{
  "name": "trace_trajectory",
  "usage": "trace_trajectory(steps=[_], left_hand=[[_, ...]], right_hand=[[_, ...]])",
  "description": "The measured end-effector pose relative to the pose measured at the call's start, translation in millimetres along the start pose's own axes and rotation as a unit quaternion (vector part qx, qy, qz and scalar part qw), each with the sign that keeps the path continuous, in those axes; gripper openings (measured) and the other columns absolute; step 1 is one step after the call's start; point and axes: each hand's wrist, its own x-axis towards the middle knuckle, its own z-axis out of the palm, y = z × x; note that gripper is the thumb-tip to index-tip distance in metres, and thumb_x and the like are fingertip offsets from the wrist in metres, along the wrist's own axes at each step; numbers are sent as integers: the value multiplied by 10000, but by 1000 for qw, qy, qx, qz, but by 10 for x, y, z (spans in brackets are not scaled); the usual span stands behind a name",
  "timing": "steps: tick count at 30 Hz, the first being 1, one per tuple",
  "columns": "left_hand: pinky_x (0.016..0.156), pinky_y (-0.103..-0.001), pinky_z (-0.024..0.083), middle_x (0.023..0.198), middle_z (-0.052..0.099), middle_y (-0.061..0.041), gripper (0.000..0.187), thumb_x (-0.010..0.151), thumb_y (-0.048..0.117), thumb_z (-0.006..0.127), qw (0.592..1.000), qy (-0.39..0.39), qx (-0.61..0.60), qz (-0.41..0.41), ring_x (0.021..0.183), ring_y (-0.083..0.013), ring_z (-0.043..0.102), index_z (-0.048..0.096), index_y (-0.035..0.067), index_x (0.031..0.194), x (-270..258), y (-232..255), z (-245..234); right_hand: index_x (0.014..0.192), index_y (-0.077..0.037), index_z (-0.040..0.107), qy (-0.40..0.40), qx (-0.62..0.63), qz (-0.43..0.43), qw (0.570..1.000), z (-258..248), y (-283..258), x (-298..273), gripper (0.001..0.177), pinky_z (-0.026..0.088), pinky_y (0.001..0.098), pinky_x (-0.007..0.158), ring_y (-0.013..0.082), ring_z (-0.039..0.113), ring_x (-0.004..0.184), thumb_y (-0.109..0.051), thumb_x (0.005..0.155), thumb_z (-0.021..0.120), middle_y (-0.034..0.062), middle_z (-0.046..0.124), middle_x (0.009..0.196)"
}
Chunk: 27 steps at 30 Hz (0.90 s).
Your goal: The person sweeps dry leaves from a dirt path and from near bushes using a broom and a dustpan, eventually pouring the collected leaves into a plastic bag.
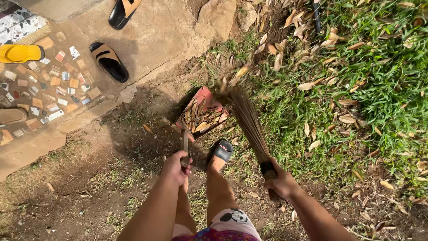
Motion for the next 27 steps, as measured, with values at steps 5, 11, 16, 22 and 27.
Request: trace_trajectory(steps=[5, 11, 16, 22, 27], left_hand=[[528, -302, 448, 813, 628, -66, 226, 926, 161, 628, 1000, -21, -4, -9, 637, -174, 587, 603, 89, 1139, -273, 176, 421], [486, -318, 433, 779, 567, -42, 64, 946, 116, 559, 994, 27, 97, 43, 593, -180, 586, 551, 95, 1006, -143, 74, 961], [449, -283, 433, 788, 569, -53, 108, 974, 110, 492, 982, 73, 161, 60, 581, -160, 580, 529, 89, 1073, -142, 314, 1232], [454, -272, 397, 824, 550, -29, 264, 977, 153, 435, 978, 81, 178, 67, 557, -132, 521, 536, 240, 1205, -352, 456, 1240], [467, -276, 430, 872, 586, -57, 313, 985, 115, 462, 978, 101, 179, 42, 574, -132, 540, 547, 105, 1285, -241, 360, 1138]], right_hand=[[1609, -339, 228, -51, 187, -31, 980, -796, 327, -464, 1095, 523, 394, 561, 283, 628, 680, 101, 757, 757, 340, 622, 1297], [1667, -396, 215, 116, 77, -63, 988, -1933, -631, 195, 1078, 548, 401, 663, 288, 621, 767, 38, 812, 706, 335, 636, 1271], [1639, -418, 149, 105, 2, -17, 994, -1364, -856, 1036, 1047, 580, 358, 658, 245, 644, 816, -81, 855, 756, 222, 599, 1242], [1632, -394, 104, 25, -96, -53, 994, 128, -188, 320, 1130, 619, 348, 745, 259, 716, 865, -123, 789, 807, 184, 658, 1231], [1621, -353, 138, -32, -66, -73, 995, -163, 210, -577, 1109, 599, 355, 607, 204, 688, 695, -30, 783, 789, 238, 655, 1267]])
